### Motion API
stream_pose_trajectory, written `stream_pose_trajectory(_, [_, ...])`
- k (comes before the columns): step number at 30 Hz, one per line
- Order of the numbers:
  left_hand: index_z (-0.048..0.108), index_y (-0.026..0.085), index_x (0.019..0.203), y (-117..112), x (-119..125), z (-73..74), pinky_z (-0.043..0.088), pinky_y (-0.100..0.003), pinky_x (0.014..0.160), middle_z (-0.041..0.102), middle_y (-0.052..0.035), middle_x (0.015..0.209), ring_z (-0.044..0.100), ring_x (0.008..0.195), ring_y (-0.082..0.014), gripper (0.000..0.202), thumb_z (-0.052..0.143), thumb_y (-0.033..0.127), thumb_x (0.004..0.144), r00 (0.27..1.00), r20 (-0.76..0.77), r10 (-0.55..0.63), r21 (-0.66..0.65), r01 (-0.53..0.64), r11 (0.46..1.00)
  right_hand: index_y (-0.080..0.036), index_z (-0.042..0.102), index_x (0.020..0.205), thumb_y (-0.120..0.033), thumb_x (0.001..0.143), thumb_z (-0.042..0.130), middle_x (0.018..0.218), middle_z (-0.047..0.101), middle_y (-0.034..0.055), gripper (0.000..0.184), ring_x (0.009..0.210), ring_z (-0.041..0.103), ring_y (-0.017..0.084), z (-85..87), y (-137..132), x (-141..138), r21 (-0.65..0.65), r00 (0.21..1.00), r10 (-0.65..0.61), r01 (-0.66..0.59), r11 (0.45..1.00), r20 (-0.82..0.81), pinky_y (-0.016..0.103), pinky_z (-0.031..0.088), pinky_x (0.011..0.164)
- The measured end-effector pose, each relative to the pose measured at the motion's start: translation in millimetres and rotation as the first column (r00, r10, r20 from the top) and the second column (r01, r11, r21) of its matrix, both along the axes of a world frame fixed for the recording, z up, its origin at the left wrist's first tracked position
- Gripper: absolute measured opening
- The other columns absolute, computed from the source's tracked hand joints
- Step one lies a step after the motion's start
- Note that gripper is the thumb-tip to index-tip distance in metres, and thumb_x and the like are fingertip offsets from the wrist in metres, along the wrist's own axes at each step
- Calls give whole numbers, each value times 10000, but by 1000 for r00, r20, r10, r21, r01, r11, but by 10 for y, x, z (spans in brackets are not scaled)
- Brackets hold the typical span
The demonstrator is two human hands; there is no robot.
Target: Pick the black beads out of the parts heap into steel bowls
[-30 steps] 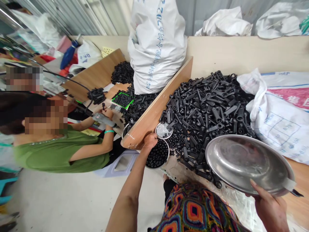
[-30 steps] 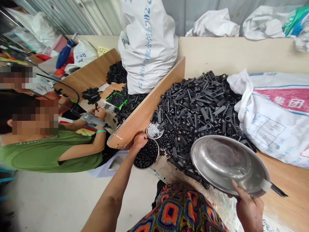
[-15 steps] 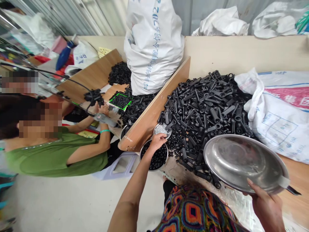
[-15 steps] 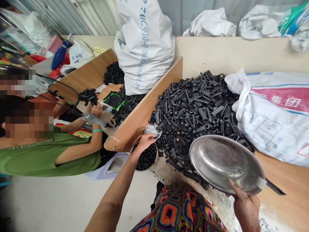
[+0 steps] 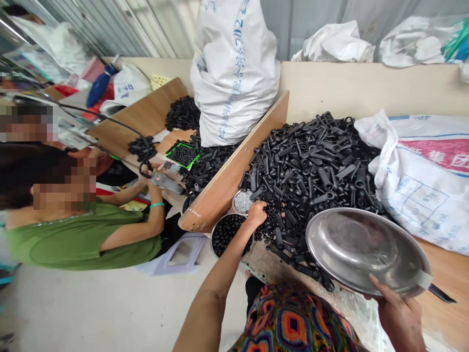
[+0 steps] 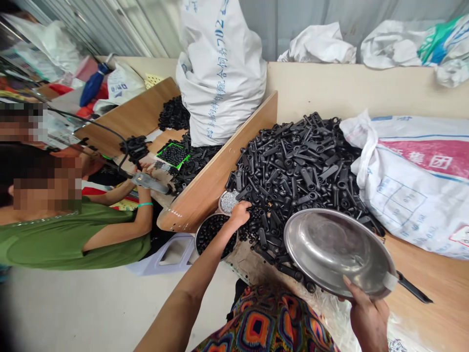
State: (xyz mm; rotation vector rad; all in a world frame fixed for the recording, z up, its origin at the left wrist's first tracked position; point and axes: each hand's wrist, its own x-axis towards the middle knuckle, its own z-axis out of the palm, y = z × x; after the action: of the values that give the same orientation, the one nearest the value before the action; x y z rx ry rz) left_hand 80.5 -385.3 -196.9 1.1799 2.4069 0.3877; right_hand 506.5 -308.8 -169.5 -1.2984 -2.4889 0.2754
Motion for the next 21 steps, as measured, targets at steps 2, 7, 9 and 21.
stream_pose_trajectory(2, [644,172,1046,47,167,21,414,-201,927,636,-31,1078,563,1018,-127,442,465,10,676,998,24,-51,53,49,997,-138,746,742,-228,786,363,597,666,67,395,658,637,250,13,17,-5,18,1000,11,-11,1000,9,324,429,625])
stream_pose_trajectory(7, [643,195,1045,-164,292,77,400,-217,951,628,-18,1079,544,1034,-131,408,459,48,712,999,-20,-29,107,31,994,-118,741,723,-180,793,351,665,683,91,400,680,647,262,56,33,-14,63,1000,29,-29,998,2,343,438,651])
stream_pose_trajectory(9, [637,174,1050,-303,173,75,397,-275,964,619,-55,1085,530,1054,-171,382,446,68,737,995,-76,64,86,-58,995,-118,740,724,-177,795,363,638,679,77,389,661,647,260,52,27,-10,90,999,51,-50,995,-8,339,438,632])
stream_pose_trajectory(21, [609,163,1121,-84,-200,-67,431,-369,866,591,-147,1031,543,1019,-266,386,434,124,780,956,-186,227,-71,-244,967,-132,750,808,-162,796,372,608,669,54,379,605,631,196,139,-179,-116,-57,998,29,-32,998,-61,282,452,607])
